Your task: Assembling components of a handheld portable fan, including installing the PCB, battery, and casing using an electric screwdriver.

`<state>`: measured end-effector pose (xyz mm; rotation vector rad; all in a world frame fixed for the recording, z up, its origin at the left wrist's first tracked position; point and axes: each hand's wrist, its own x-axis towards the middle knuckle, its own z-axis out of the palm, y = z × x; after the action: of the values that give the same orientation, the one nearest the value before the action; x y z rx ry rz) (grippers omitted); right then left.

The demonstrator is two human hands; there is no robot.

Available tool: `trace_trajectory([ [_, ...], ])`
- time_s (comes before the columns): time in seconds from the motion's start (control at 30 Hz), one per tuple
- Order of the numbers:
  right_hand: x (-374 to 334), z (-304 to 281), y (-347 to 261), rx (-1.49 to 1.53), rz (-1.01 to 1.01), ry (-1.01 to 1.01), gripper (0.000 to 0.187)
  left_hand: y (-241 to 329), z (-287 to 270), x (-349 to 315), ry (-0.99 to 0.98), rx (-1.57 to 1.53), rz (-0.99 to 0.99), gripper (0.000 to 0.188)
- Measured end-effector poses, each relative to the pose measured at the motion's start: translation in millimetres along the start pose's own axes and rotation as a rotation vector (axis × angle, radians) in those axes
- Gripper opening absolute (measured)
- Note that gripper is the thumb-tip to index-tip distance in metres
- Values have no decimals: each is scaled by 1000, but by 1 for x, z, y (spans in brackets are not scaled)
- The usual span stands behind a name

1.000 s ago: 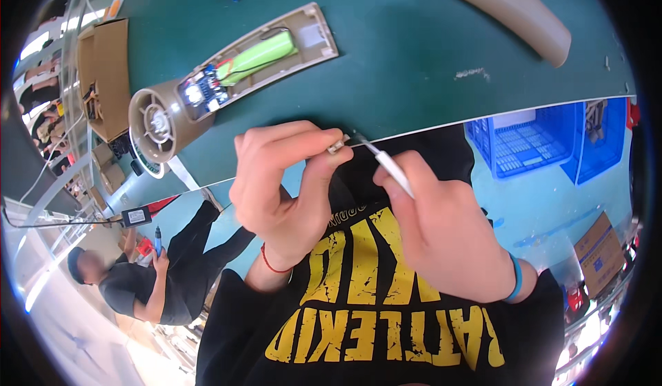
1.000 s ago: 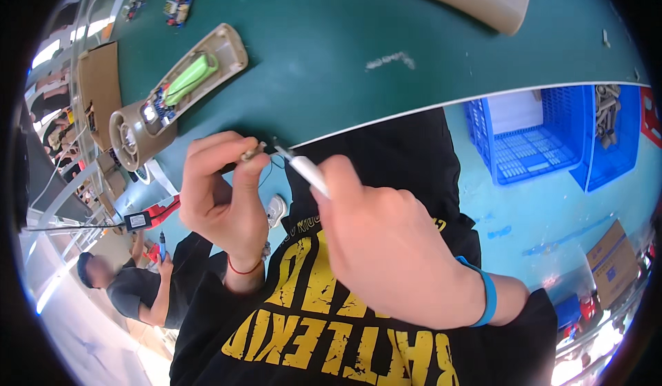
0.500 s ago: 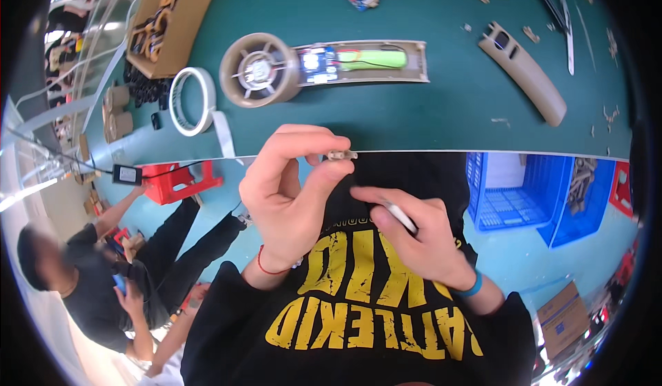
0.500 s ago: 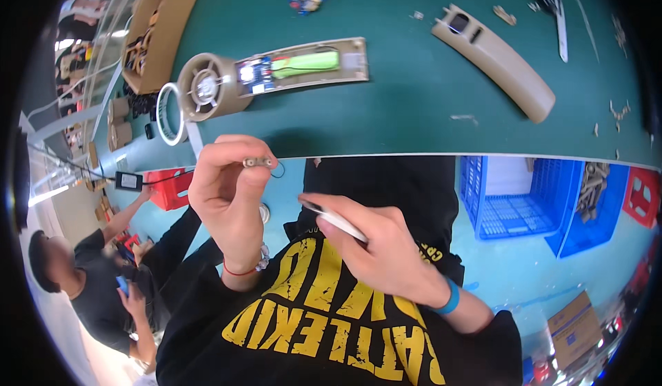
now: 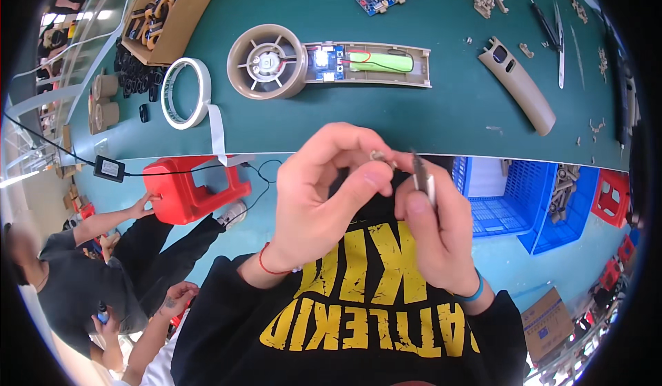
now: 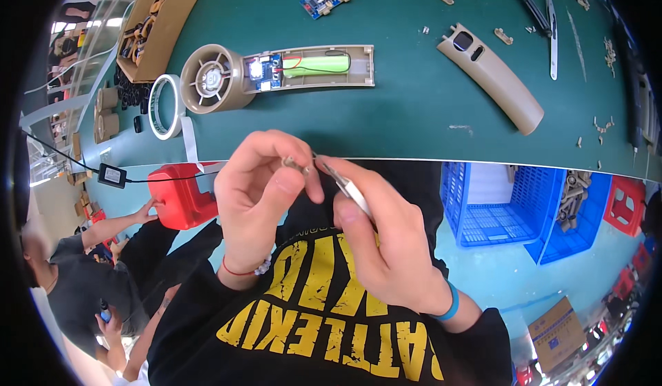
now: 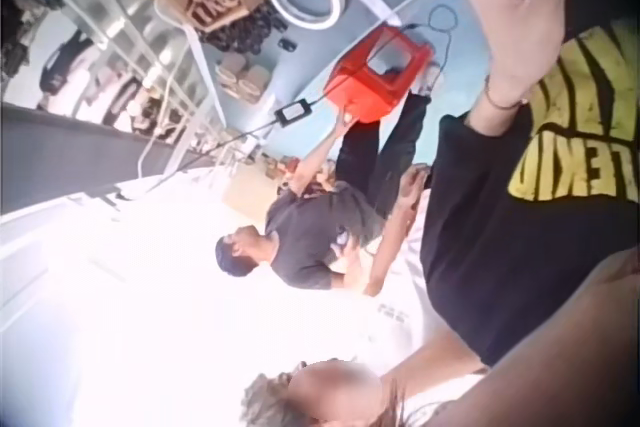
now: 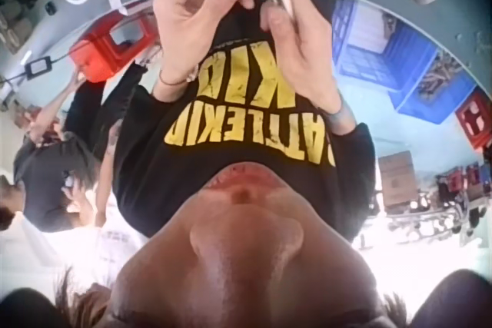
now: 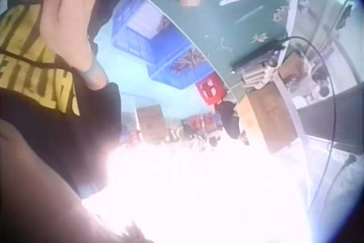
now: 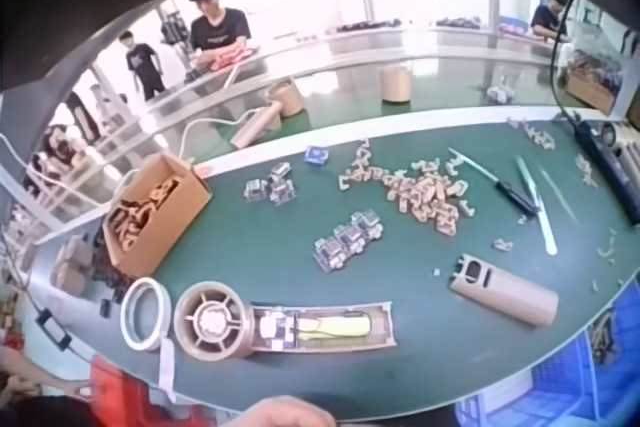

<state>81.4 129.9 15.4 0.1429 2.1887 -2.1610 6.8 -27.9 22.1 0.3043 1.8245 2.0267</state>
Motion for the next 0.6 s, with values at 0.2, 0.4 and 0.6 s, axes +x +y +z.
trace_trajectory([
  [0.2,2,-17,-18,241,186,-132,20,4,6,4,-81,-306,-127,17],
  [0.4,7,-19,-18,85,52,-168,18,2,9,5,-117,-326,-86,18],
  [0.6,4,-14,-17,46,71,-123,17,-1,8,5,-145,-318,-93,18],
])
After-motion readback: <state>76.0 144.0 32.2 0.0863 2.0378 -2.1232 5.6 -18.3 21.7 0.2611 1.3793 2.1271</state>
